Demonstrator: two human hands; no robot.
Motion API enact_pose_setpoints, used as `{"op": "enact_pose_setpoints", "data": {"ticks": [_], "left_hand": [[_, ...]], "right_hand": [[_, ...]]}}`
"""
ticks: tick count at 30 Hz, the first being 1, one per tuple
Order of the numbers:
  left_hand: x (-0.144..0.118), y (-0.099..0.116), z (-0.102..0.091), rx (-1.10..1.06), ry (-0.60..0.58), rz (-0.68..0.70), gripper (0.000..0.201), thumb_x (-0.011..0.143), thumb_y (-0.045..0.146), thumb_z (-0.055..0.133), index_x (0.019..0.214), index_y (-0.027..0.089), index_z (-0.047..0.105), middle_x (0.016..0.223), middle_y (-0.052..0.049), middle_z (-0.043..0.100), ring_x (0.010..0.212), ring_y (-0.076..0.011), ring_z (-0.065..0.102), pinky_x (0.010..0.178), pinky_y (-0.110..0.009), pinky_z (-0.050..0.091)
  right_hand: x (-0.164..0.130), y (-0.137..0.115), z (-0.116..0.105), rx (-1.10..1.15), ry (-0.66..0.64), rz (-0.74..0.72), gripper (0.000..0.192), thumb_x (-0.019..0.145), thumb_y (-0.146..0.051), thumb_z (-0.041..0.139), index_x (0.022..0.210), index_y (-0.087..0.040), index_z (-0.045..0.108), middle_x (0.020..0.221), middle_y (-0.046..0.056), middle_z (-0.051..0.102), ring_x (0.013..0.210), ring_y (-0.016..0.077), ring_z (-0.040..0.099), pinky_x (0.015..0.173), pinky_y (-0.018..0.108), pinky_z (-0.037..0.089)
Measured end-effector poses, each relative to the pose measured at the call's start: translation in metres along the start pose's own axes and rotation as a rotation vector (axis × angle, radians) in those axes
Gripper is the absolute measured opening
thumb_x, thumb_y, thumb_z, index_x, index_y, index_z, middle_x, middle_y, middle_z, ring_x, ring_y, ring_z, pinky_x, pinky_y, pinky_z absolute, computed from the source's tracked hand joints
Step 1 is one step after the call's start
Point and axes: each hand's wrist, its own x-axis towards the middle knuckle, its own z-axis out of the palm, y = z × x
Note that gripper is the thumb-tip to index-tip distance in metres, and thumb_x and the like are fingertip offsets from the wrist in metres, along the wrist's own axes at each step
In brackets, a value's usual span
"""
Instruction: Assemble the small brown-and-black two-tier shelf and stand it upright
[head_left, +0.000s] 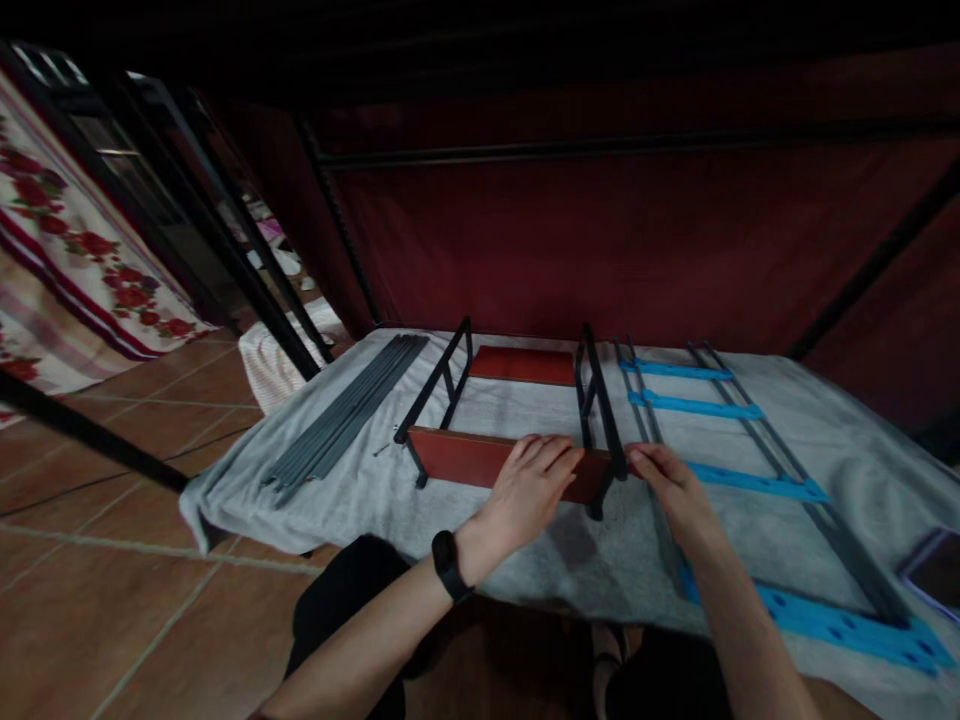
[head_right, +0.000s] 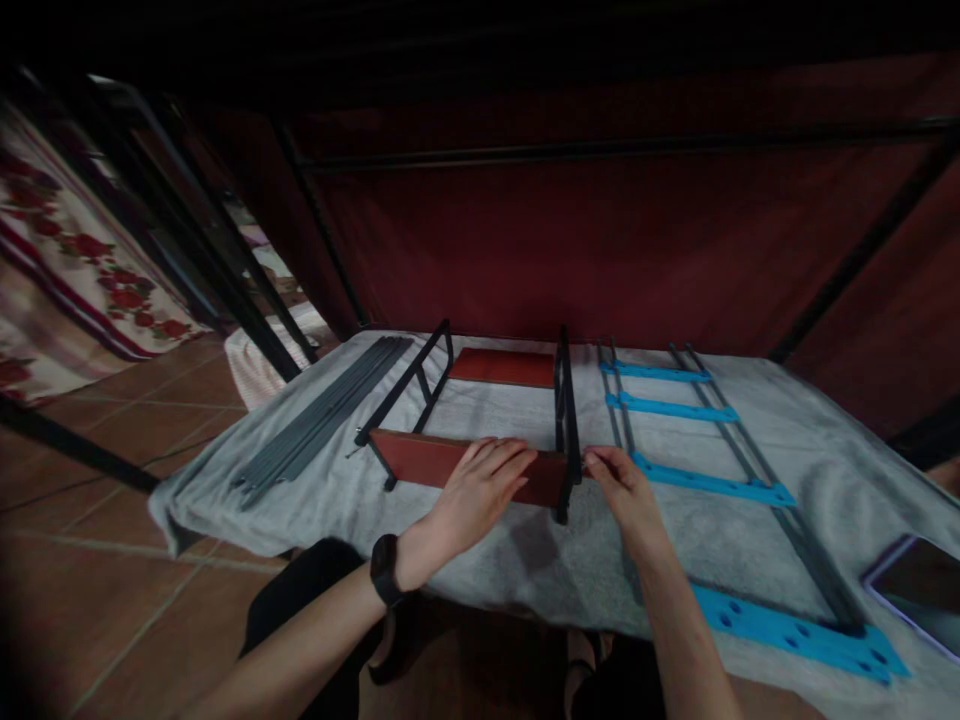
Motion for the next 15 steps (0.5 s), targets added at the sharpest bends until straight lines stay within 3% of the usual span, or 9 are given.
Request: {"op": "enact_pose_setpoints", "data": {"ticks": [2, 4, 6, 8, 11, 13, 15], "left_hand": [[-0.029, -0.005, -0.016, -0.019, 0.041, -0.006, 0.034, 0.100, 0.022, 0.047, 0.132, 0.021, 0.059, 0.128, -0.009, 0.067, 0.115, -0.0204, 0.060, 0.103, -0.038, 0.044], [-0.064, -0.025, -0.034, -0.024, 0.075, -0.096, 0.031, 0.099, 0.022, 0.047, 0.125, 0.020, 0.064, 0.115, -0.009, 0.072, 0.104, -0.0211, 0.064, 0.094, -0.037, 0.048], [-0.102, -0.063, -0.050, -0.044, 0.147, -0.333, 0.027, 0.099, 0.026, 0.047, 0.111, 0.019, 0.070, 0.103, -0.009, 0.074, 0.095, -0.0208, 0.067, 0.089, -0.035, 0.050], [-0.136, -0.112, -0.063, -0.044, 0.230, -0.672, 0.028, 0.098, 0.028, 0.046, 0.101, 0.017, 0.072, 0.101, -0.009, 0.075, 0.096, -0.0213, 0.068, 0.088, -0.032, 0.051], [-0.168, -0.185, -0.072, -0.008, 0.101, -0.989, 0.027, 0.094, 0.026, 0.049, 0.101, 0.015, 0.072, 0.104, -0.009, 0.075, 0.094, -0.0210, 0.069, 0.083, -0.028, 0.052], [-0.175, -0.221, -0.071, 0.049, -0.007, -1.030, 0.028, 0.092, 0.022, 0.049, 0.105, 0.014, 0.072, 0.107, -0.010, 0.074, 0.097, -0.0208, 0.069, 0.084, -0.026, 0.050], [-0.173, -0.243, -0.066, 0.113, -0.100, -1.020, 0.030, 0.092, 0.019, 0.049, 0.110, 0.012, 0.071, 0.111, -0.012, 0.073, 0.100, -0.0207, 0.068, 0.087, -0.026, 0.049]], "right_hand": [[0.002, 0.006, -0.006, 0.013, 0.067, 0.020, 0.039, 0.073, -0.059, 0.072, 0.085, -0.022, 0.068, 0.085, 0.004, 0.070, 0.081, 0.0211, 0.063, 0.079, 0.034, 0.049], [0.005, 0.015, -0.010, -0.021, 0.141, 0.005, 0.038, 0.074, -0.060, 0.069, 0.077, -0.022, 0.065, 0.077, 0.002, 0.066, 0.076, 0.0196, 0.061, 0.077, 0.033, 0.048], [0.009, 0.023, -0.011, -0.060, 0.171, -0.013, 0.036, 0.075, -0.058, 0.067, 0.076, -0.022, 0.063, 0.074, 0.002, 0.064, 0.074, 0.0191, 0.059, 0.077, 0.033, 0.047], [0.012, 0.029, -0.010, -0.099, 0.193, -0.024, 0.033, 0.076, -0.056, 0.064, 0.078, -0.023, 0.063, 0.076, 0.001, 0.064, 0.075, 0.0198, 0.059, 0.077, 0.034, 0.046], [0.016, 0.034, -0.008, -0.174, 0.235, -0.029, 0.034, 0.076, -0.056, 0.062, 0.080, -0.022, 0.064, 0.079, 0.003, 0.065, 0.078, 0.0221, 0.059, 0.079, 0.037, 0.046], [0.020, 0.037, -0.007, -0.221, 0.254, -0.023, 0.036, 0.075, -0.057, 0.062, 0.083, -0.022, 0.065, 0.085, 0.004, 0.067, 0.083, 0.0244, 0.060, 0.082, 0.039, 0.046], [0.024, 0.039, -0.006, -0.248, 0.272, -0.016, 0.036, 0.074, -0.056, 0.062, 0.085, -0.022, 0.066, 0.088, 0.007, 0.068, 0.086, 0.0260, 0.061, 0.082, 0.040, 0.046]]}}
